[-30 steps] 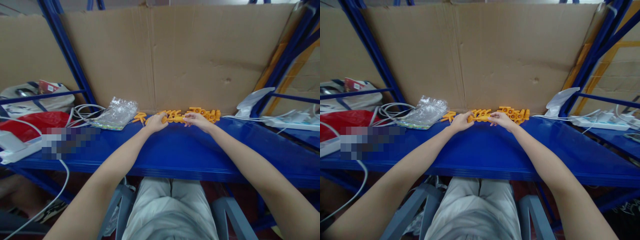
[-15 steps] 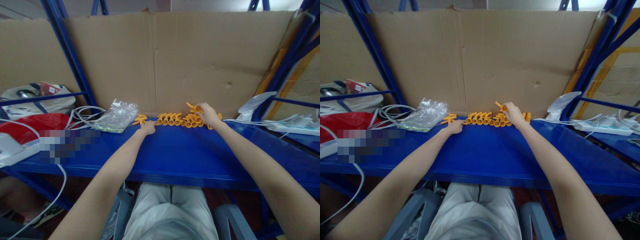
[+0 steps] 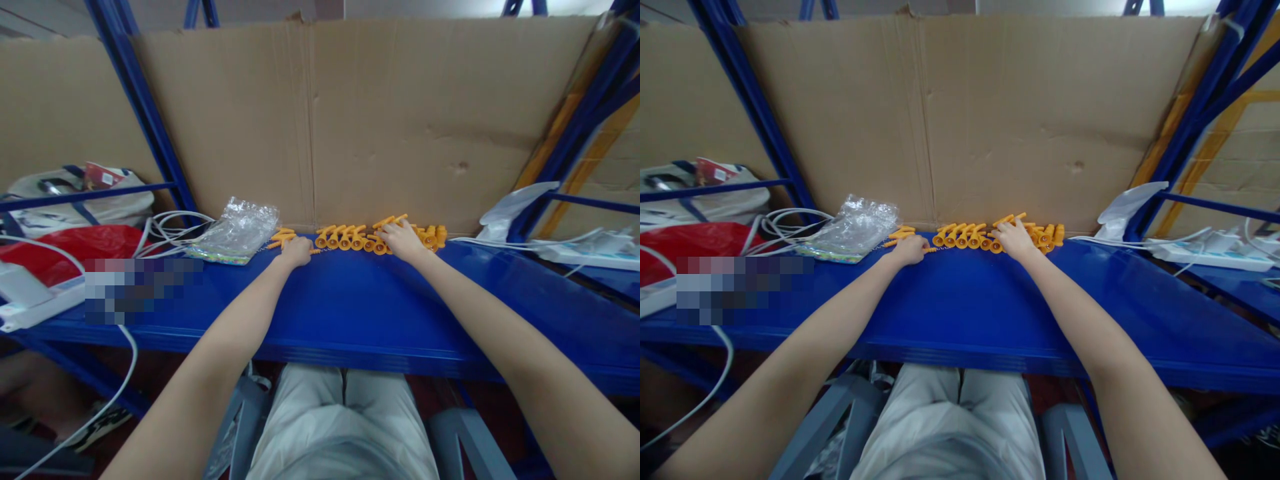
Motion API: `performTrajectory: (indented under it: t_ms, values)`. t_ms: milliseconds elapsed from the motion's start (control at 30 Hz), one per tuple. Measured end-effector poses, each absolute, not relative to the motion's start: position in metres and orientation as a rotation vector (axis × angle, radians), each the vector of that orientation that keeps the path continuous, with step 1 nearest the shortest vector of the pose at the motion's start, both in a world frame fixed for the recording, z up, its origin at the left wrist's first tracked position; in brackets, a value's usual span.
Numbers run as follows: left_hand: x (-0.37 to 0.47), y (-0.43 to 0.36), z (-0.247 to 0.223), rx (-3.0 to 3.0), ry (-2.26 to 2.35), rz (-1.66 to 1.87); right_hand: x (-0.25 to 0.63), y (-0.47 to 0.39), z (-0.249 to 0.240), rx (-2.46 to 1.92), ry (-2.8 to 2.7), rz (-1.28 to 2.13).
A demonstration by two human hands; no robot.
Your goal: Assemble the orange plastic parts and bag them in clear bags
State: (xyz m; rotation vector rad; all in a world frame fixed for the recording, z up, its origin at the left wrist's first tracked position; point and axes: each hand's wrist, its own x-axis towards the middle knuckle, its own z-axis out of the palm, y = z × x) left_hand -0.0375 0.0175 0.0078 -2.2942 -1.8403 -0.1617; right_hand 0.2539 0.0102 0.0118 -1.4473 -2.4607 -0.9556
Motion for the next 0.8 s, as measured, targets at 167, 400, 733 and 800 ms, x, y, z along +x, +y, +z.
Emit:
performTrajectory:
  t_ms: [167, 400, 733, 800]
  values:
    - [-0.029, 0.006, 0.016, -2.343, -1.845, -0.084, 0.256, 0.012, 0.005, -1.394, -2.362, -0.806]
    - [-0.021, 0.013, 0.008, -2.525, -1.712, -0.165, 0.305, 0.015, 0.022, -1.539, -1.7, -0.614]
    - [-0.018, 0.022, -0.002, -2.773, -1.391, -0.336, 0.392, 0.03, -0.008, -1.838, -1.538, -0.343]
    - [-0.018, 0.022, -0.003, -2.782, -1.388, -0.35, 0.394, 0.033, -0.01, -1.899, -1.598, -0.33]
